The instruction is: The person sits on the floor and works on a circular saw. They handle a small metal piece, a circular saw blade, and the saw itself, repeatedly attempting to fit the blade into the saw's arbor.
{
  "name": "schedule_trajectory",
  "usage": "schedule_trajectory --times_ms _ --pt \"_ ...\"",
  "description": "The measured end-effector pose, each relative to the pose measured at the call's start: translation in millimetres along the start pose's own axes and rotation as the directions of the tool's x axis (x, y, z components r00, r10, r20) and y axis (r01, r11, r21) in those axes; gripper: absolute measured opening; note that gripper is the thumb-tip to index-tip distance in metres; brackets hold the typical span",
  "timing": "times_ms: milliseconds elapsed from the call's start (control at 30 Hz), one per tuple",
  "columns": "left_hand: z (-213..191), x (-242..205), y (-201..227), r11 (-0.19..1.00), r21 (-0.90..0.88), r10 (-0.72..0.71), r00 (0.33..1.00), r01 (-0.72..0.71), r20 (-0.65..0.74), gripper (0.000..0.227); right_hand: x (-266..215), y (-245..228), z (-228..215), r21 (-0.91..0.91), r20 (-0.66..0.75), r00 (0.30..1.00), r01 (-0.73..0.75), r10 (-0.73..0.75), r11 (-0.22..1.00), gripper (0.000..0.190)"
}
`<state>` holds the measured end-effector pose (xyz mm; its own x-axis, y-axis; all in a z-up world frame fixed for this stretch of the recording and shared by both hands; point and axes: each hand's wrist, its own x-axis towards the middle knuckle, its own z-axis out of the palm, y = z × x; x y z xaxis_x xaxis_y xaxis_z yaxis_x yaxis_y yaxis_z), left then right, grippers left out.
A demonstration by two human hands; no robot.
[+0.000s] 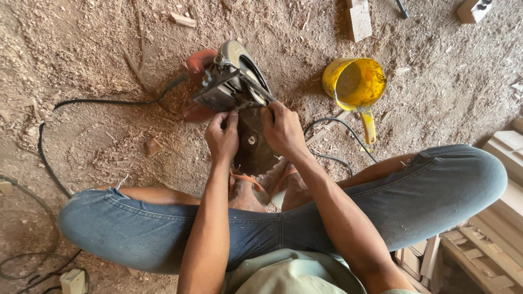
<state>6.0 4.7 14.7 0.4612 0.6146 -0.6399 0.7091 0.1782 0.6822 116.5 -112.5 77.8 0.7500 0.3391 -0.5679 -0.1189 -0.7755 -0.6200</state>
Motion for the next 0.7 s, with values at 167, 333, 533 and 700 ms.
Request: schedule_trajectory --times_ms 167,333,533,700 --pt "-16.0 -20.9 12.7 0.996 0.02 0.09 0.994 -0.091 0.054 0.026 -17.2 -1.7 -14.0 0.048 0.085 0.996 -0.029 0.025 0.998 0.029" --pt "-53.9 -61.8 43.6 0.971 -0.236 0.008 0.98 0.04 0.2 0.027 -45.8 9.9 -45.5 0.252 0.21 0.973 0.042 -0.097 0.967 0.03" --pt "-79.4 -115.2 87.4 0.947 -0.126 0.311 0.944 -0.297 0.109 0.018 -50.3 29.2 -52.5 0.651 0.407 0.893 -0.137 -0.191 0.747 0.026" --pt "-74.0 -143.0 112.7 0.884 -0.061 0.466 0.883 -0.463 0.053 0.011 -52.2 39.0 -50.2 0.7 0.438 0.879 -0.199 -0.192 0.686 0.025"
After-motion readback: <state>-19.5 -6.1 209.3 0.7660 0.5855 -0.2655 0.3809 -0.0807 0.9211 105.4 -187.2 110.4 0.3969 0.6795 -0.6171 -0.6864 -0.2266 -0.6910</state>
